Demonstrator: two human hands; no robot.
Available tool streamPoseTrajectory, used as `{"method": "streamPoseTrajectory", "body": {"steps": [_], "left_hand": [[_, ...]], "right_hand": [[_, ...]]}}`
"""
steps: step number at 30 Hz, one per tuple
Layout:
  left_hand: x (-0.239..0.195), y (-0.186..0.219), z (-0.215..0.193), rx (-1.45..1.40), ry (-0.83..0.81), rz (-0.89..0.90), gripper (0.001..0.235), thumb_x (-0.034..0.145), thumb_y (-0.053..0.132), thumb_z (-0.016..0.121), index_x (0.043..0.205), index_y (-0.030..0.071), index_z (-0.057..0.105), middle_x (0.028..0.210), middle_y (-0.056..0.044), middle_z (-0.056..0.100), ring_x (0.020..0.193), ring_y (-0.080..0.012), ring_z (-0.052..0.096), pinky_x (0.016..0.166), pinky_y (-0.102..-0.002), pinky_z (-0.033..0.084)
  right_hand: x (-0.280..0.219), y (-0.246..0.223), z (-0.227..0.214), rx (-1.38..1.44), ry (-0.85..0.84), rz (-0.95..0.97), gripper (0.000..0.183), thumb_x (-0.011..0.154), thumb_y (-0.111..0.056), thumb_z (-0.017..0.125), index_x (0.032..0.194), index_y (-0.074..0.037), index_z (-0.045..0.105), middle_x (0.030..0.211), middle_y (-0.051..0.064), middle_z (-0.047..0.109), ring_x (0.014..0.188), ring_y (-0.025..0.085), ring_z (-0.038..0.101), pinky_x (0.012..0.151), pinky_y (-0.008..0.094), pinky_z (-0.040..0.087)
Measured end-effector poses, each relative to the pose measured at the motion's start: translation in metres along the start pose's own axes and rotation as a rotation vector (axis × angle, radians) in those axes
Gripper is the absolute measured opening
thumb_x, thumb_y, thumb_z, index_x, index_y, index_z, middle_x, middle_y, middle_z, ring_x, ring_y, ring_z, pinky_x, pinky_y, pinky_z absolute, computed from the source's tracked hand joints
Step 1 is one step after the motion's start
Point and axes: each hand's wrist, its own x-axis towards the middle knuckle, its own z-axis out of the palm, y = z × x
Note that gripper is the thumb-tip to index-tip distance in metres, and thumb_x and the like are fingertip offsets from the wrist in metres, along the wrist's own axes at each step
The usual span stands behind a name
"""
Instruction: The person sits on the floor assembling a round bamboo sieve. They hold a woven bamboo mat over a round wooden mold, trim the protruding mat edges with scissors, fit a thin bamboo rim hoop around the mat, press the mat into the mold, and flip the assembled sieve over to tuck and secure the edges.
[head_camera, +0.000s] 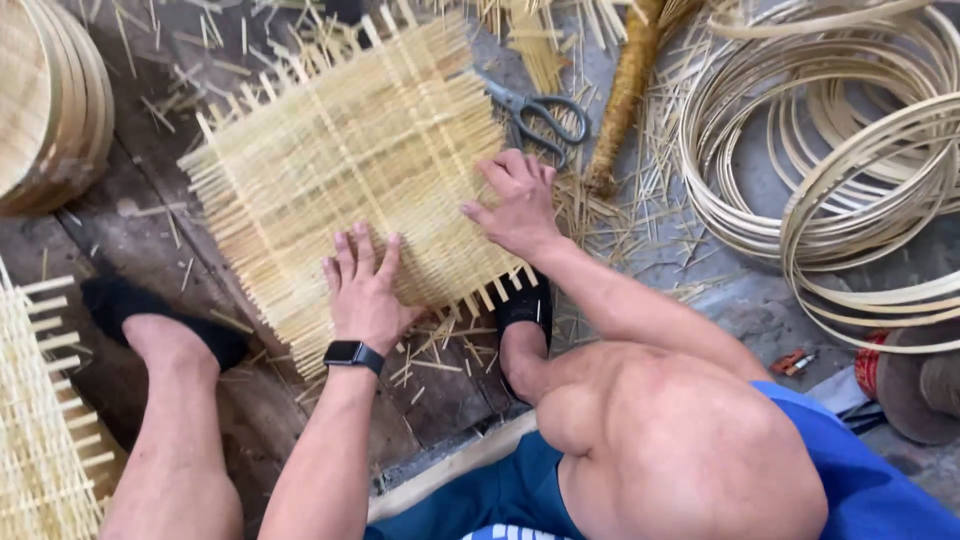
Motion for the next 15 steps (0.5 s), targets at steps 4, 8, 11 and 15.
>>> {"method": "streamPoseTrajectory", "body": {"steps": [4,8,11,15], "left_hand": [[0.002,0.004,-0.008,0.021,-0.018,-0.02,0.116,0.058,0.052,0.094,0.157,0.029,0.036,0.169,-0.018,0.009,0.156,-0.0406,0.005,0.125,-0.058,0.009],[0.003,0.005,-0.011,0.031,-0.032,-0.042,0.119,0.056,0.052,0.094,0.157,0.029,0.036,0.17,-0.016,0.01,0.157,-0.0379,0.005,0.126,-0.055,0.01],[0.004,0.003,-0.011,0.012,-0.045,-0.055,0.121,0.054,0.054,0.094,0.157,0.031,0.035,0.17,-0.014,0.009,0.157,-0.0362,0.004,0.126,-0.054,0.009],[0.005,0.002,-0.01,-0.001,-0.054,-0.063,0.122,0.053,0.056,0.094,0.157,0.032,0.035,0.17,-0.012,0.008,0.157,-0.0348,0.003,0.126,-0.053,0.009]], "right_hand": [[0.031,0.101,-0.057,0.11,0.163,-0.131,0.039,0.084,-0.024,0.089,0.113,-0.004,0.073,0.112,0.013,0.071,0.106,0.028,0.065,0.097,0.041,0.048],[0.047,0.277,-0.136,-0.697,0.083,-0.04,0.035,0.09,-0.025,0.078,0.116,-0.003,0.069,0.117,0.015,0.066,0.121,0.03,0.055,0.104,0.047,0.036],[0.046,0.379,-0.193,-0.977,-0.031,0.0,0.041,0.089,-0.034,0.075,0.112,-0.001,0.066,0.114,0.016,0.065,0.118,0.031,0.051,0.1,0.048,0.035],[0.057,0.45,-0.242,-0.786,-0.046,0.039,0.037,0.091,-0.032,0.073,0.111,-0.002,0.066,0.112,0.015,0.065,0.114,0.029,0.052,0.098,0.046,0.037]]}}
